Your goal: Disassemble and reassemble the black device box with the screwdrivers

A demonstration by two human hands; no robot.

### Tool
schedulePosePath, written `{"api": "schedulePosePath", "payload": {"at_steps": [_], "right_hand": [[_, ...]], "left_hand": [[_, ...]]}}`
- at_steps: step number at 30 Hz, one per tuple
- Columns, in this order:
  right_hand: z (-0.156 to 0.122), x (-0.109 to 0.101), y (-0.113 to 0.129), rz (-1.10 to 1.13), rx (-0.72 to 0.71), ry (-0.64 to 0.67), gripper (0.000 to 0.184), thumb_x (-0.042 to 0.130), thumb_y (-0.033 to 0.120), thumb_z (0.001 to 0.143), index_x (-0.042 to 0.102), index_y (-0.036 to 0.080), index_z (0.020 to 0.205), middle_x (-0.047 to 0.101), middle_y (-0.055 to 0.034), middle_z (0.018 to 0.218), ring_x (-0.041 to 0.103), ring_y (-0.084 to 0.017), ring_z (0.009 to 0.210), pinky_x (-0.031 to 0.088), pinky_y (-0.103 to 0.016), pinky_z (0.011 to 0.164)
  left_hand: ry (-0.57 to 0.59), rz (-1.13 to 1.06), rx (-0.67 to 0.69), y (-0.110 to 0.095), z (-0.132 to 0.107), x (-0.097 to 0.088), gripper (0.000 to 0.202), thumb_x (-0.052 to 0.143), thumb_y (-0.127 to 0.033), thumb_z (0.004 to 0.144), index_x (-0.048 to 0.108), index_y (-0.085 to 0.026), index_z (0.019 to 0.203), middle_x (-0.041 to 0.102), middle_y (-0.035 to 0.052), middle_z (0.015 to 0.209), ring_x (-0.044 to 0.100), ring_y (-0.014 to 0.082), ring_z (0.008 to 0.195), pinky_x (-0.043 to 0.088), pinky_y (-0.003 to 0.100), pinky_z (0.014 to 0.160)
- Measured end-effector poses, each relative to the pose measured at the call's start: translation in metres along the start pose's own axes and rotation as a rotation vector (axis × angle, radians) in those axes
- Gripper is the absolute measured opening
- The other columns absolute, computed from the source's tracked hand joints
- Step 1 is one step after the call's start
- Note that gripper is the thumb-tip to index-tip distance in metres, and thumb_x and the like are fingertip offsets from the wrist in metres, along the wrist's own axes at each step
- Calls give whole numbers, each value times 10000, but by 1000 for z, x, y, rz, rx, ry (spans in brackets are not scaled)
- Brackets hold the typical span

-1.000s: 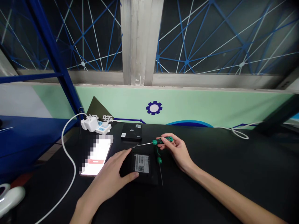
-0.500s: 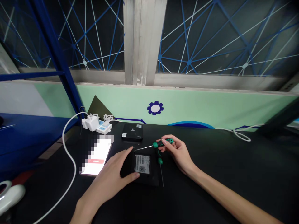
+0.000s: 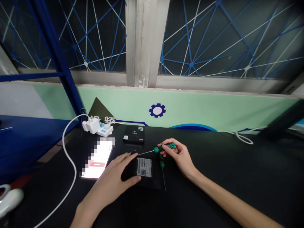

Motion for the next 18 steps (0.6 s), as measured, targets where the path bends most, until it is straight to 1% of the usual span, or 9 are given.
{"api": "schedulePosePath", "payload": {"at_steps": [4, 8, 10, 14, 18], "right_hand": [[0, -3, -2, 13, -18, -27, 322, 818, 454, 750, 663, 197, 867, 762, -73, 906, 663, -154, 634, 544, -277, 602], [3, -10, -5, 11, -52, -116, 332, 827, 461, 737, 667, 198, 862, 763, -64, 889, 663, -149, 626, 537, -266, 600], [4, -12, -5, 2, -47, -131, 346, 831, 471, 728, 669, 198, 864, 765, -70, 907, 676, -158, 644, 541, -271, 610], [4, -8, -3, -49, -38, -90, 366, 811, 503, 736, 673, 199, 885, 755, -90, 1002, 713, -196, 737, 562, -295, 652], [0, -3, -1, -124, -70, -49, 346, 778, 512, 771, 684, 207, 904, 743, -85, 1008, 715, -205, 750, 568, -301, 650]], "left_hand": [[27, 5, -23, 2, 2, 2, 691, 535, -707, 880, 343, -483, 1506, 360, -14, 1602, 339, 345, 1455, 386, 548, 1116], [35, 8, -29, 3, 1, 2, 692, 523, -713, 884, 333, -485, 1509, 354, -6, 1605, 335, 352, 1456, 402, 561, 1098], [23, 9, -19, 3, 1, 2, 688, 525, -710, 885, 341, -479, 1507, 365, 5, 1600, 350, 354, 1449, 414, 560, 1088], [-7, 14, 20, 2, 0, 1, 680, 535, -691, 892, 354, -464, 1507, 395, 24, 1583, 382, 357, 1430, 419, 554, 1085], [-1, 13, -7, 3, 1, 2, 682, 543, -699, 883, 352, -483, 1501, 386, 9, 1588, 376, 359, 1433, 412, 562, 1088]]}}
Point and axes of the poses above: each hand's wrist, its own z-axis towards the middle knuckle, its own x-axis out of the palm, y = z × x, the point moved 4 cm from there along z, towards the middle knuckle
